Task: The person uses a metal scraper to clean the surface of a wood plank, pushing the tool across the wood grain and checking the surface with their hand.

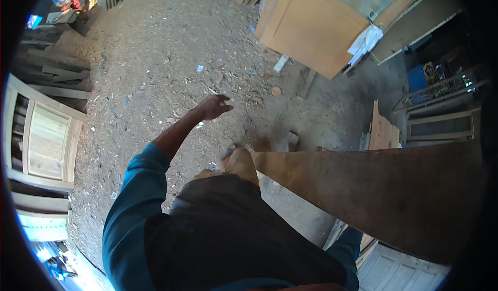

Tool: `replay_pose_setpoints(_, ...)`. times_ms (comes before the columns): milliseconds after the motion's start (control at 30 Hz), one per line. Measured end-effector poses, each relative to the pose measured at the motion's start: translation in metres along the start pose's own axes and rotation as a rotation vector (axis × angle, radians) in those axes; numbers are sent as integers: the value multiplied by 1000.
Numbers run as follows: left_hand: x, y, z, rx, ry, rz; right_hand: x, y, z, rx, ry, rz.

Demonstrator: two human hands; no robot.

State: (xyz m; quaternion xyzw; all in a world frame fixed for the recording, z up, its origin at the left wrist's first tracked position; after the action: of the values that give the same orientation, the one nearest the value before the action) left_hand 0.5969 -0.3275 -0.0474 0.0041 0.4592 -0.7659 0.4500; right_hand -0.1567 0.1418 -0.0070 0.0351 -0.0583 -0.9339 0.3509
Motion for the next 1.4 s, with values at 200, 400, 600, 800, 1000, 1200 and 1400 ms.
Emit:
replay_pose_setpoints(200,182,-234,-50,78,203,-545,-2,-6,4,43,59,-46)
replay_pose_setpoints(400,258,-376,-175,27,442,-766,-18,5,16,21,32,-106)
replay_pose_setpoints(600,291,-439,-274,-43,655,-709,-18,28,22,4,94,-190)
replay_pose_setpoints(800,321,-481,-370,-778,925,-324,-24,36,28,-43,95,-202)
replay_pose_setpoints(1000,332,-519,-429,-1131,820,-109,-21,27,25,-16,128,-230)
replay_pose_setpoints(1200,333,-524,-440,-1253,908,-123,-27,28,22,-31,128,-274)
replay_pose_setpoints(1400,335,-524,-438,-1244,923,-112,-30,39,30,-38,54,-253)
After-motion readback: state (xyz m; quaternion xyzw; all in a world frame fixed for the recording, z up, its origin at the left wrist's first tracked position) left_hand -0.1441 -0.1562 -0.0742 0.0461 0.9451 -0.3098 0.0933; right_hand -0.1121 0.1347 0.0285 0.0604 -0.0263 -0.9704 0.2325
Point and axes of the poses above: each hand's wrist, its own x-axis towards the middle knuckle, its own z-axis out of the back of the hand, y = z × x, the point moved 9 cm from there along x, towards the middle knuckle, and after that the axes turned 14 degrees about y, right-handed, at the moved point
